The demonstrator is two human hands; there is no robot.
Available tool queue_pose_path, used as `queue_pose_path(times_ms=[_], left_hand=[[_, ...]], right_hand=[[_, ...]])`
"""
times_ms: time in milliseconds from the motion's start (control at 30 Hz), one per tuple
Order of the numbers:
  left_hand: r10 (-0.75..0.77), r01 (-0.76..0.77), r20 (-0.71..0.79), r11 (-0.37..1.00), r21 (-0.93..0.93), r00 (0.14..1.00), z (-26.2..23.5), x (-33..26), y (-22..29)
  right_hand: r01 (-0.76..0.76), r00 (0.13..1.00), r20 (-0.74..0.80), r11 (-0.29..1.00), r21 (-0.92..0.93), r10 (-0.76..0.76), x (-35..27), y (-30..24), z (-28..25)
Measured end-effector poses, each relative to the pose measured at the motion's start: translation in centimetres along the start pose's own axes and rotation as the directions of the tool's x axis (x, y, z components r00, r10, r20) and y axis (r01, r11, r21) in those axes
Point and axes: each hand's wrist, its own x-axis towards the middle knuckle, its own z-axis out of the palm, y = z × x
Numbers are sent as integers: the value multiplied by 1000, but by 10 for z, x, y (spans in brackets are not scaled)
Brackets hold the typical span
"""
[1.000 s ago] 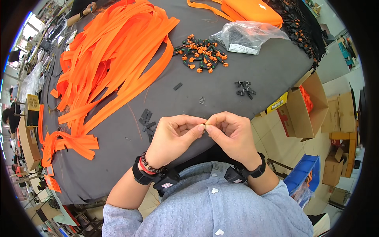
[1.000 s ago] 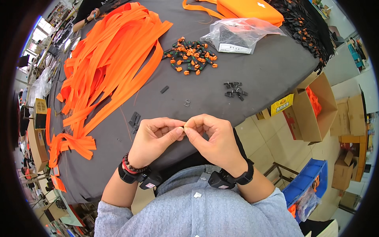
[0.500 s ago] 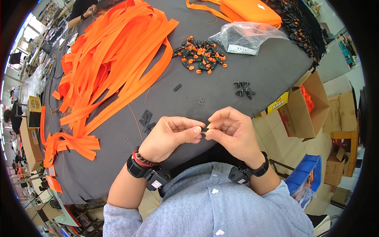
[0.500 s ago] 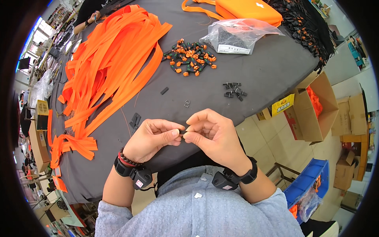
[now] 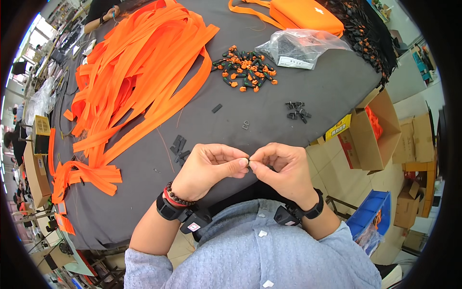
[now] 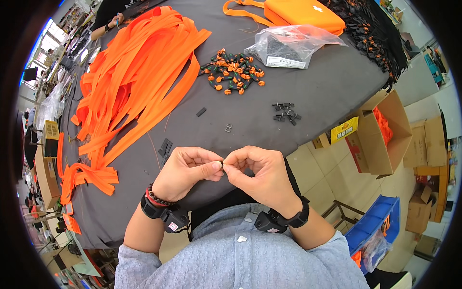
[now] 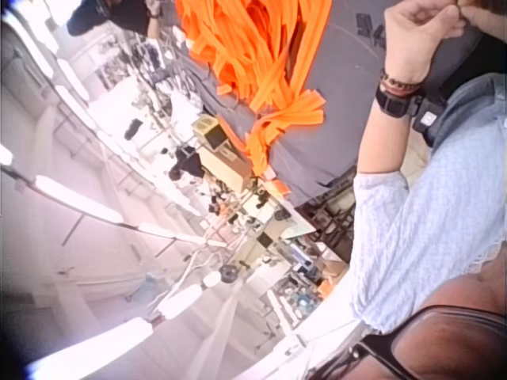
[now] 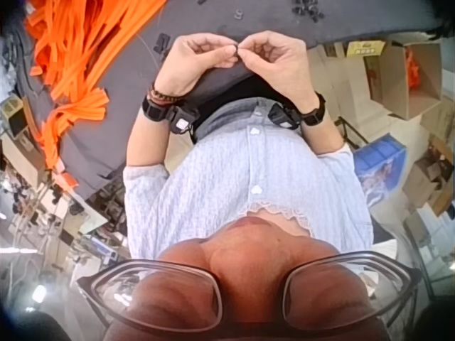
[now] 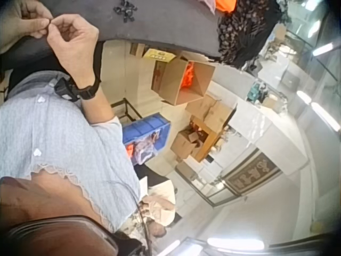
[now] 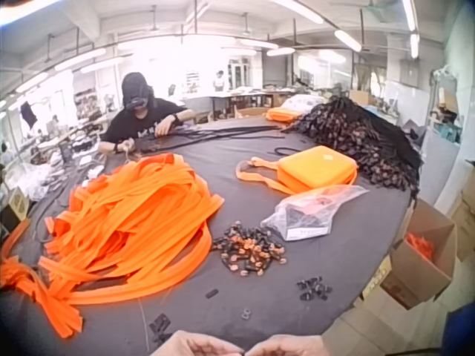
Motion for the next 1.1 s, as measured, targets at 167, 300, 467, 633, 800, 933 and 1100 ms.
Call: queue_pose_path(times_ms=[167,300,467,633,800,933,1100], left_hand=[[-20,20,5,999,29,1000,-1,-1,1],[-22,22,0,999,28,1000,0,0,-1],[116,-65,-187,964,257,976,8,0,5],[563,-78,-351,600,796,749,-29,-8,26],[414,37,-202,373,927,888,-41,-23,37],[297,40,-134,303,952,945,-36,-25,34],[314,-48,-43,276,960,949,-31,-19,24]], right_hand=[[-15,1000,25,1000,6,15,1,3,0],[-10,1000,29,1000,26,10,2,4,2],[-10,992,-130,1000,-27,6,6,1,-15],[56,848,-435,868,-494,-303,27,2,-76],[11,836,-369,684,-729,-406,37,9,-89],[56,782,-347,613,-788,-518,33,1,-66],[247,819,-214,664,-705,-532,27,-2,-39]])
